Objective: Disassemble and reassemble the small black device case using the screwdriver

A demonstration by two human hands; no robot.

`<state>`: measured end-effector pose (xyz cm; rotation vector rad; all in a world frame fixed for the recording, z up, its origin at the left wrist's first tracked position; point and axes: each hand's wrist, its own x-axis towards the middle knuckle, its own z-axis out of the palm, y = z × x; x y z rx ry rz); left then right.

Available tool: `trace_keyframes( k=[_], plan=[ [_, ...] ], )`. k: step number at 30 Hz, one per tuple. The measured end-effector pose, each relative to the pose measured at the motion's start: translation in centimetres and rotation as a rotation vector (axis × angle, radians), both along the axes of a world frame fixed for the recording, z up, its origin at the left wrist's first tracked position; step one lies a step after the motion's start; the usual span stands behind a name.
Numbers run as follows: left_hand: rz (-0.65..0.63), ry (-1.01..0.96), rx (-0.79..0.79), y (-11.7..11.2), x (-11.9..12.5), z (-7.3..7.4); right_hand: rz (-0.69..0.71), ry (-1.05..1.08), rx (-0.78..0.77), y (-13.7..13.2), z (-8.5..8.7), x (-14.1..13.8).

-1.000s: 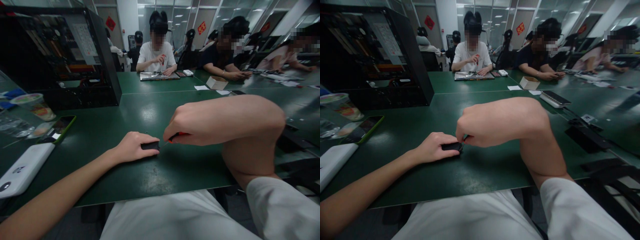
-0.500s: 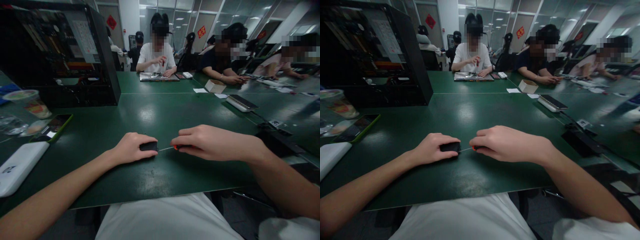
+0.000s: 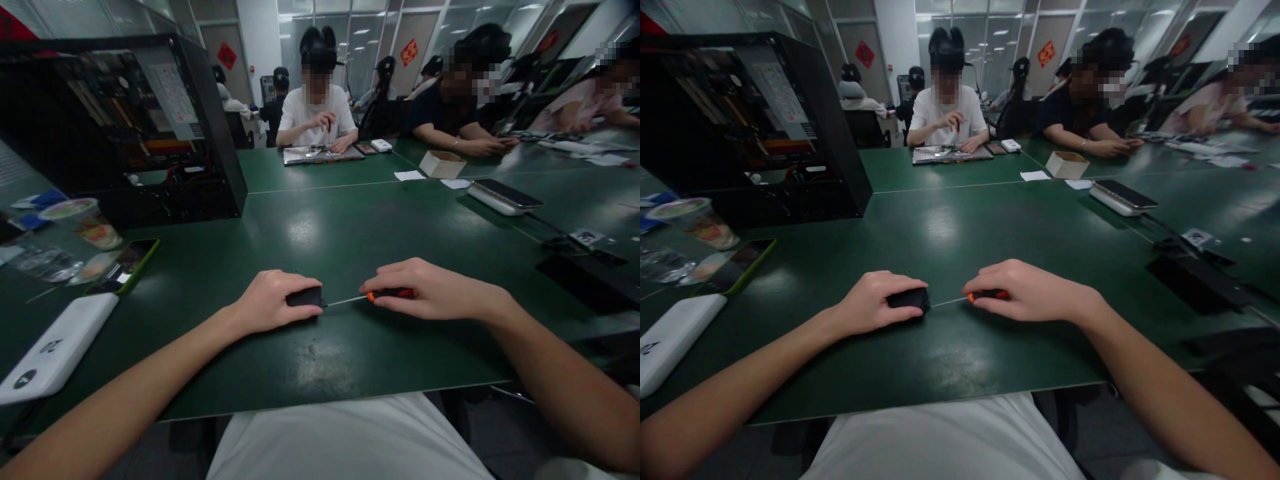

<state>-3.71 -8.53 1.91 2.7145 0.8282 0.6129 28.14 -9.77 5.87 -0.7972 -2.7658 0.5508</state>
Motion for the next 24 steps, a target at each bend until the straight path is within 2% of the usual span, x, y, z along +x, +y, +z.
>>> trace_keyframes(
  k=[24],
  plan=[
    [0.007,-0.004,0.000,0.00,0.06,0.04,-0.026,0.066,0.053,-0.18,-0.55,0.05]
  ],
)
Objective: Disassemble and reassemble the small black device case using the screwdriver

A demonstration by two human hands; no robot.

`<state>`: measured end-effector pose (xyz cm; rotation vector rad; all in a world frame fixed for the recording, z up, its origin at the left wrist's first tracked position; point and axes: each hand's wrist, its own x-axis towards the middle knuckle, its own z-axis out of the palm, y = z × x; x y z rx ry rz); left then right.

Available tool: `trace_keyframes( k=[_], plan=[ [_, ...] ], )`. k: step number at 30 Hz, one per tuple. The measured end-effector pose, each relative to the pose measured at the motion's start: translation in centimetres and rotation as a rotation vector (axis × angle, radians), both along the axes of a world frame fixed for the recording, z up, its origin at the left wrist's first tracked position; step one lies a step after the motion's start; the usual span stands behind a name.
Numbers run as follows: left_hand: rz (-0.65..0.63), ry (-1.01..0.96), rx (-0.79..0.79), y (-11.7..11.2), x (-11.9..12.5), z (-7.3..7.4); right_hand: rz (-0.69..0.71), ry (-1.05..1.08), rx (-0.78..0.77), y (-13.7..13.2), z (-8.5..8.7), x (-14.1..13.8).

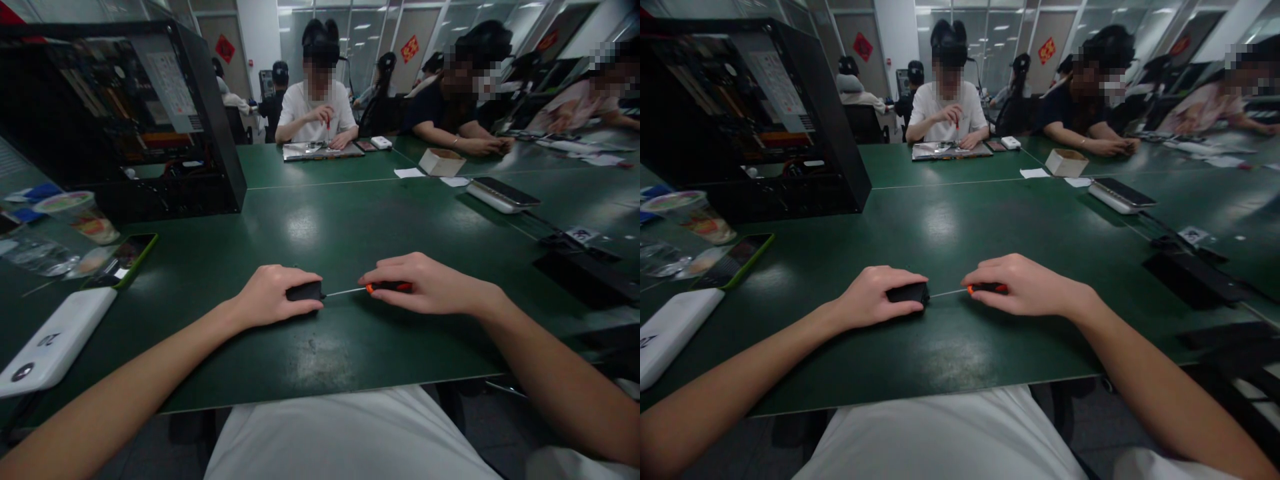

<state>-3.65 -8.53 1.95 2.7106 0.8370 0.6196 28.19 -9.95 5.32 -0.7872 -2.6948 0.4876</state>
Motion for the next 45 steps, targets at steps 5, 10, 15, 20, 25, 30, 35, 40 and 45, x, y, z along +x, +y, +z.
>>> trace_keyframes(
  k=[5,10,15,20,25,30,35,40,45],
  plan=[
    [0.002,0.001,-0.018,-0.04,0.02,0.12,-0.006,-0.003,0.011,-0.01,-0.04,-0.02],
    [0.002,0.001,-0.015,-0.10,0.04,0.17,-0.002,0.004,0.010,-0.08,0.07,0.05],
    [0.005,-0.003,-0.021,-0.08,0.02,0.12,-0.006,0.020,0.029,-0.18,-0.02,0.09],
    [0.003,0.000,-0.025,-0.08,0.05,0.10,-0.003,0.020,0.050,-0.14,-0.20,0.14],
    [0.000,0.001,-0.021,-0.05,0.07,0.05,0.005,0.028,0.063,-0.13,-0.17,0.16],
    [-0.003,-0.007,-0.028,-0.07,0.08,0.09,-0.001,0.032,0.046,-0.17,-0.17,0.17],
    [0.003,-0.001,-0.029,-0.13,0.11,0.20,-0.002,0.049,0.050,-0.14,-0.31,0.24],
    [0.002,-0.003,-0.023,-0.10,0.08,0.15,-0.006,0.049,0.047,-0.10,-0.32,0.23],
    [-0.003,-0.004,-0.017,-0.11,0.05,0.14,-0.011,0.053,0.054,-0.22,-0.20,0.18]
  ],
)
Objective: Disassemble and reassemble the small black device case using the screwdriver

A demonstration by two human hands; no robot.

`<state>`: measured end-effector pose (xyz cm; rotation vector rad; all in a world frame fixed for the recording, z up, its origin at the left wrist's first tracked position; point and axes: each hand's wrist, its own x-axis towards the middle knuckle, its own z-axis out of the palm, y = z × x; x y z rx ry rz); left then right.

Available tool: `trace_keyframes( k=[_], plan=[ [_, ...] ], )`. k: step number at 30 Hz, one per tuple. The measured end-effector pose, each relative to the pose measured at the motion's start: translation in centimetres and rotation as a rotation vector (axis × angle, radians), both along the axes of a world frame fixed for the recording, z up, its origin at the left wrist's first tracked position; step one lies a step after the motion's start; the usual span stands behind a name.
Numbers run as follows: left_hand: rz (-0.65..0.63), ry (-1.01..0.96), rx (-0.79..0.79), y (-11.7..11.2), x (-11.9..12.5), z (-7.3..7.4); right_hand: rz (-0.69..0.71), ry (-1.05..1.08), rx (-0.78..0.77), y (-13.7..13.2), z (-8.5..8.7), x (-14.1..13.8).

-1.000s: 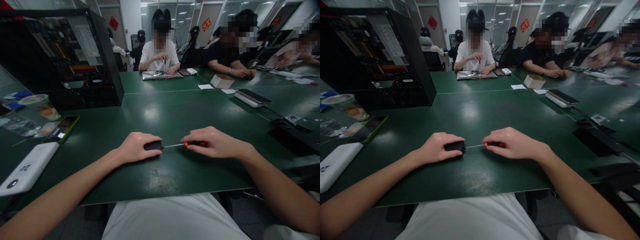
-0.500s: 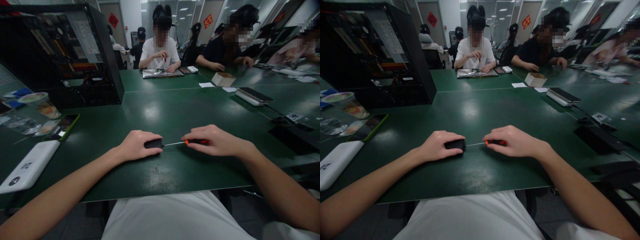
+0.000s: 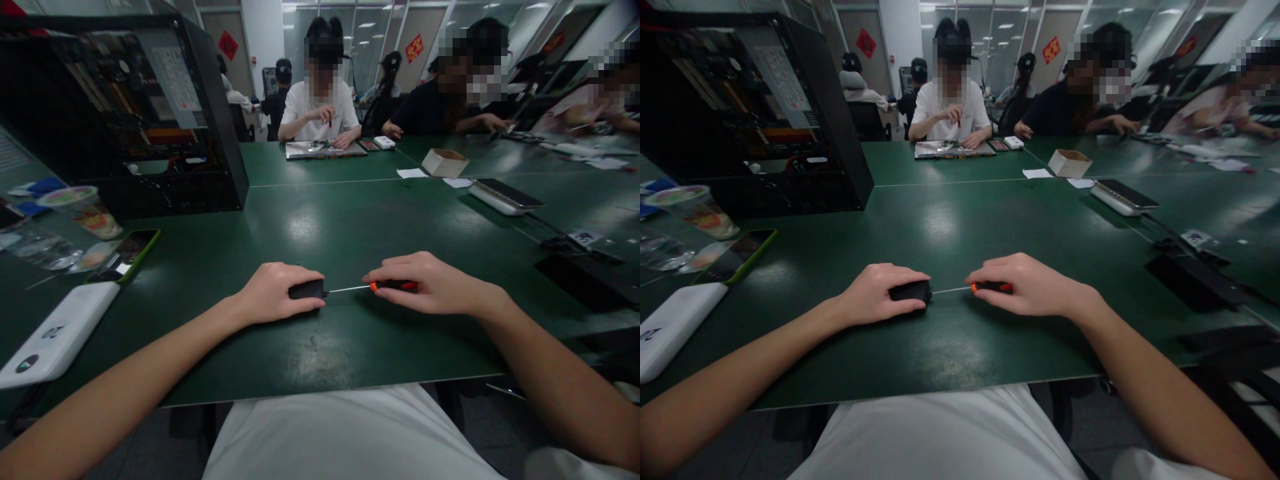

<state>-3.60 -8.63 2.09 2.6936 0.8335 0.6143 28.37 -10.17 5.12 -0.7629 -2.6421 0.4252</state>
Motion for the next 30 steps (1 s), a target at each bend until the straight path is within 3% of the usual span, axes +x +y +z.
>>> trace_keyframes(
  k=[9,16,24,30],
  plan=[
    [0.011,-0.015,-0.019,-0.1,0.1,0.1,0.019,-0.003,0.050,-0.1,-0.6,-0.4],
    [0.026,-0.096,-0.043,-0.1,0.1,-0.2,0.023,-0.101,0.306,-0.8,-1.9,-2.3],
    [0.056,-0.097,-0.015,-0.1,0.7,-0.5,-0.019,0.045,0.179,-1.2,-4.2,-4.5],
    [0.127,-0.089,0.010,-0.1,1.1,-0.5,-0.048,0.109,0.135,-1.2,-4.9,-5.5]
  ],
)
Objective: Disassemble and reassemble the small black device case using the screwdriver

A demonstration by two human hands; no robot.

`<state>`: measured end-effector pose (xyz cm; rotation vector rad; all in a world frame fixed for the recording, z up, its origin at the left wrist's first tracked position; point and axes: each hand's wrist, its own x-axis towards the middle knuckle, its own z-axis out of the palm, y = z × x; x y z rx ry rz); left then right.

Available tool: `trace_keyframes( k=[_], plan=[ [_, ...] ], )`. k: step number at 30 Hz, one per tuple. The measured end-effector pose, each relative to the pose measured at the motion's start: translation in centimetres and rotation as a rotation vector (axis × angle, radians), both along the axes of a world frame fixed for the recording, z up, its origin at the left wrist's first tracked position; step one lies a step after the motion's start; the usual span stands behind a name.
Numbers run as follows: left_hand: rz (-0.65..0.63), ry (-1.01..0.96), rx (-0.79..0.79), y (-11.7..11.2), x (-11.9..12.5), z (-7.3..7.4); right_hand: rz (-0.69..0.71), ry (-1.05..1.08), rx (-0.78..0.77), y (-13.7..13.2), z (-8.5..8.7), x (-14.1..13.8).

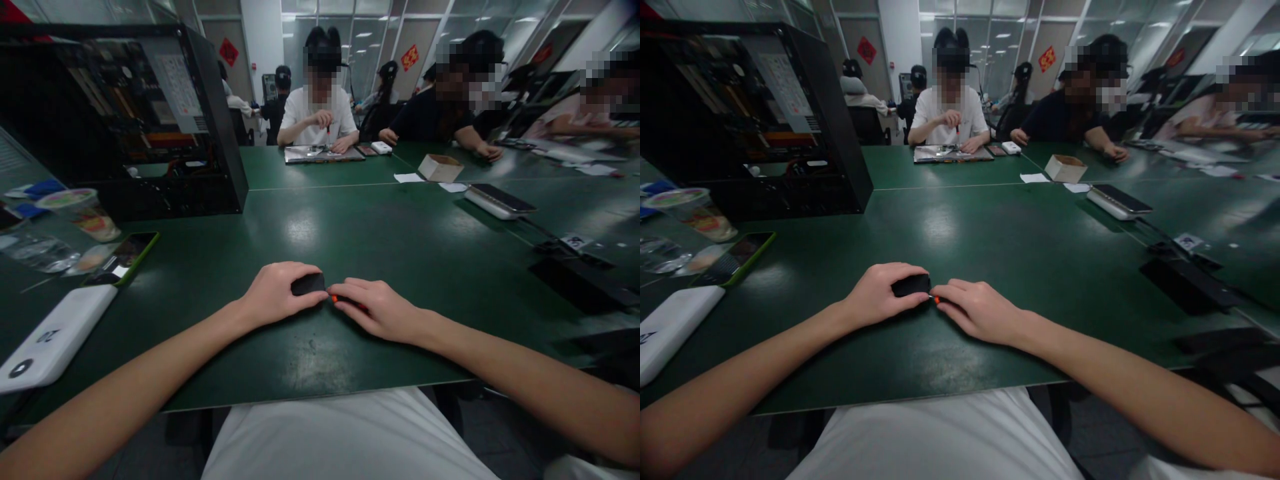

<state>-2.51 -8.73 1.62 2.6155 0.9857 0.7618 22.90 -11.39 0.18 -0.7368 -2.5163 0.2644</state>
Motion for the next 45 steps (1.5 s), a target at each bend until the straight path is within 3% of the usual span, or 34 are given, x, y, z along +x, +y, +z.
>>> trace_keyframes(
  k=[6,12,19,26,32,36,45],
  plan=[
    [-0.004,0.001,0.016,-0.1,-0.2,0.0,-0.052,-0.022,0.075,0.6,0.4,0.8],
    [-0.073,-0.027,-0.095,0.4,-1.9,0.5,-0.092,-0.011,0.093,0.6,0.9,1.5],
    [0.118,-0.124,-0.099,0.4,-0.7,-0.6,-0.135,-0.001,0.089,1.2,0.8,1.8],
    [0.095,-0.160,-0.136,0.4,-0.6,-0.8,-0.028,-0.079,0.148,1.2,2.2,2.9],
    [0.070,-0.244,-0.183,-0.1,0.7,-1.1,-0.026,-0.111,0.184,0.8,1.5,1.9],
    [0.014,-0.200,-0.186,-0.4,0.7,-1.2,-0.008,-0.122,0.191,0.9,1.5,2.1],
    [0.109,-0.146,-0.307,0.4,-0.9,-0.4,0.030,-0.163,0.222,1.5,2.5,3.6]
  ],
)
